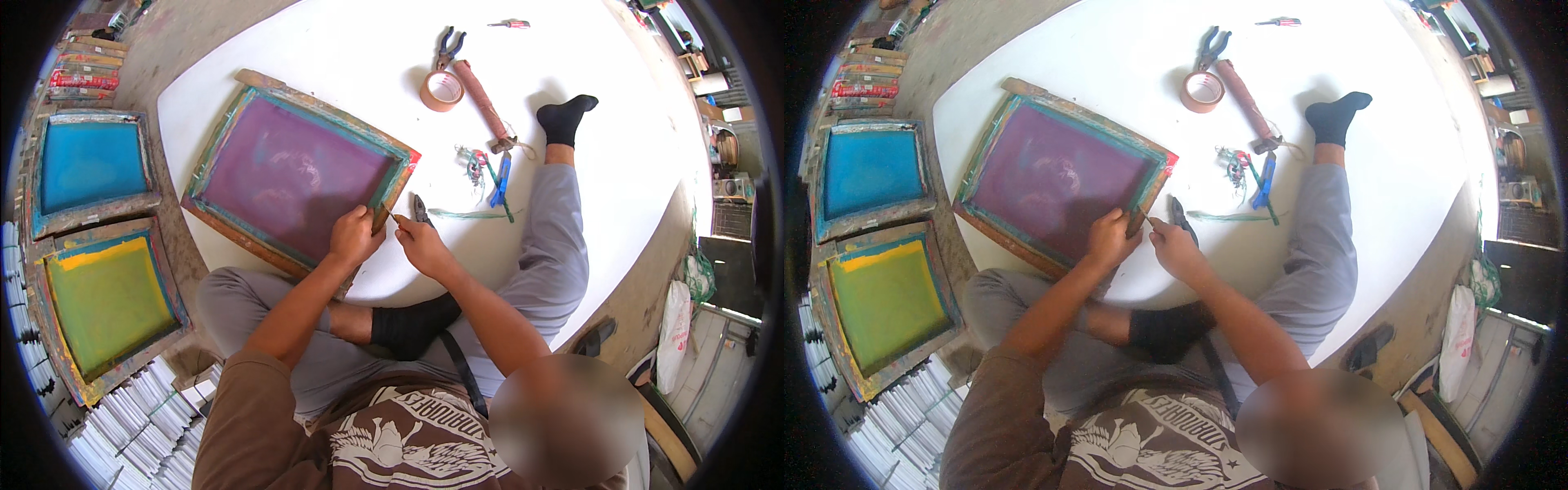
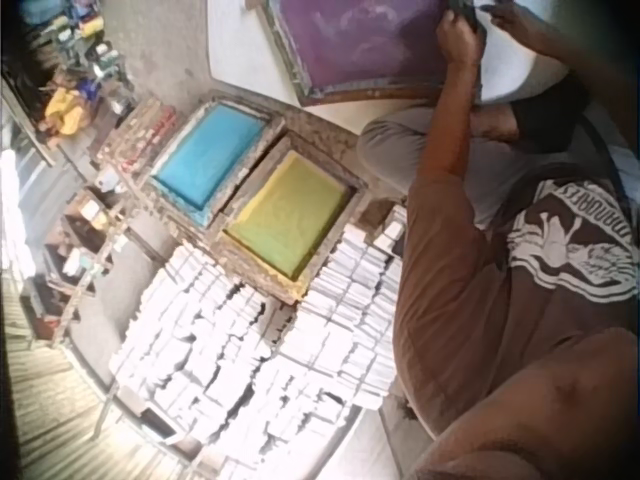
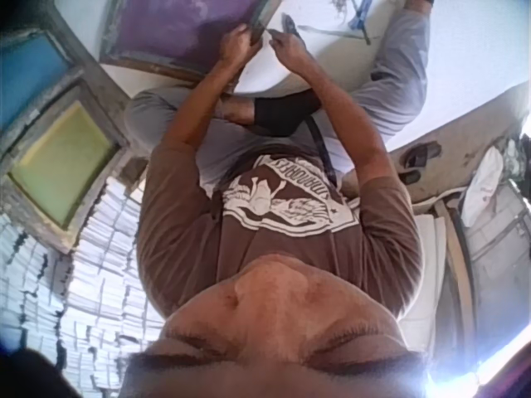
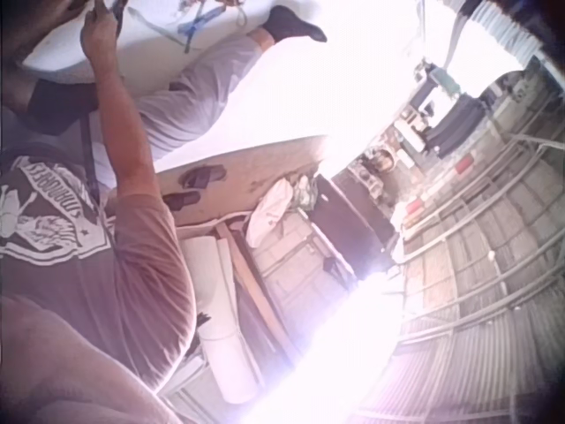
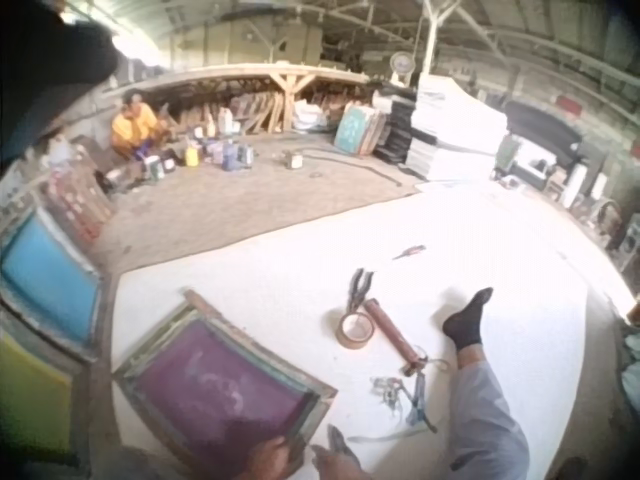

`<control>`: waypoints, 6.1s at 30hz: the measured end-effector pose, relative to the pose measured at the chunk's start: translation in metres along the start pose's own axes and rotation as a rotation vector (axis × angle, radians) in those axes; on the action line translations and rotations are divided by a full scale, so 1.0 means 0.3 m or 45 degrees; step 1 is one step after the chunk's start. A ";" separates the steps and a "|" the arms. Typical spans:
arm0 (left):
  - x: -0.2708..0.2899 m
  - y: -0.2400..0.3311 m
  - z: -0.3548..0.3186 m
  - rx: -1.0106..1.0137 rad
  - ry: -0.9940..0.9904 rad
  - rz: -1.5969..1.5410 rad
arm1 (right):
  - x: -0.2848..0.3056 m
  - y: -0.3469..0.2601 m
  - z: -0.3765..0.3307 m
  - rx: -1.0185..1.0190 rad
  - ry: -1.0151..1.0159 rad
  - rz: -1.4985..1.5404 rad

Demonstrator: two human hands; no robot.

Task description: The person sits on the floor and uses a screwdriver to tighten screws along the edge of a purple screen printing frame. They adjust the frame's position and continue working on the corner joints with the screwdriver.

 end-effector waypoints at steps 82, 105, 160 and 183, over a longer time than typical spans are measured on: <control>0.000 0.047 -0.025 0.118 -0.065 0.040 | 0.055 -0.008 -0.120 -0.007 0.319 -0.077; -0.046 0.010 -0.022 -0.099 0.010 -0.011 | 0.079 -0.255 -0.081 -0.245 -0.108 -0.707; -0.023 0.017 -0.011 0.031 -0.034 0.020 | 0.035 0.093 -0.036 0.289 0.359 -0.030; 0.006 0.050 -0.015 -0.026 0.046 0.087 | 0.068 0.144 0.036 -0.006 0.035 0.298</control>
Point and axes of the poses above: each hand's wrist, its own z-axis towards the middle knuckle, its own x-axis out of the back of the hand, y = z × x, the point moved 2 cm from there along z, towards the middle knuckle, and after that the axes turned 2 degrees about -x, right-handed, at the moved point
